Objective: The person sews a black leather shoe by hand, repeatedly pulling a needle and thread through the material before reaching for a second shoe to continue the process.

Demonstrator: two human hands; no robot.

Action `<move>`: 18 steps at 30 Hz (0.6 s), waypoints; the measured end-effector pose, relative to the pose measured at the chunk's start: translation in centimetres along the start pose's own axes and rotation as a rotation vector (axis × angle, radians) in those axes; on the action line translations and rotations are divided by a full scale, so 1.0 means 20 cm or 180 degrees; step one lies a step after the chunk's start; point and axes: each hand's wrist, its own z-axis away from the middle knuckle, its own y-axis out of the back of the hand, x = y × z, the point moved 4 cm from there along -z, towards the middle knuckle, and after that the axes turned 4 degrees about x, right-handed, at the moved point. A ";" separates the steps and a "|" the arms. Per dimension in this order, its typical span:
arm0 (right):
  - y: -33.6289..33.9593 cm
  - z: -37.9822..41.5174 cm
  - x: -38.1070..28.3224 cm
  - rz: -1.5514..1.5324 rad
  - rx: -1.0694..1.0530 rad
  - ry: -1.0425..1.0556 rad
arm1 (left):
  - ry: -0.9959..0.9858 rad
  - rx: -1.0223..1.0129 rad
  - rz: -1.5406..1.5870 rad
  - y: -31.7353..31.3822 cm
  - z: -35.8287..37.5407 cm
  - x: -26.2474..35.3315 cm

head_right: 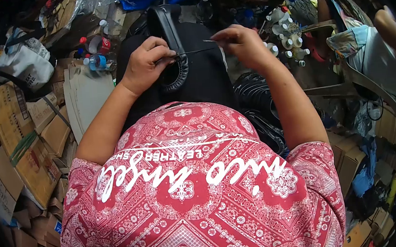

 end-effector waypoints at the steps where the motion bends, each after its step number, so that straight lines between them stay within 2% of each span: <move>1: -0.03 -0.02 -0.03 -0.0014 -0.0001 -0.0014 | -0.0084 0.0055 -0.0136 -0.01 0.01 0.01; 3: -0.09 -0.05 -0.14 0.0415 0.0056 0.0995 | -0.0245 0.0215 -0.0297 -0.01 0.02 0.02; 6: -0.13 -0.06 -0.20 0.0705 -0.0244 0.1169 | -0.0403 0.0270 -0.0430 -0.03 0.04 0.07; 18: -0.17 -0.09 -0.20 0.1172 -0.0460 0.1253 | -0.0505 0.0322 -0.0504 -0.04 0.04 0.09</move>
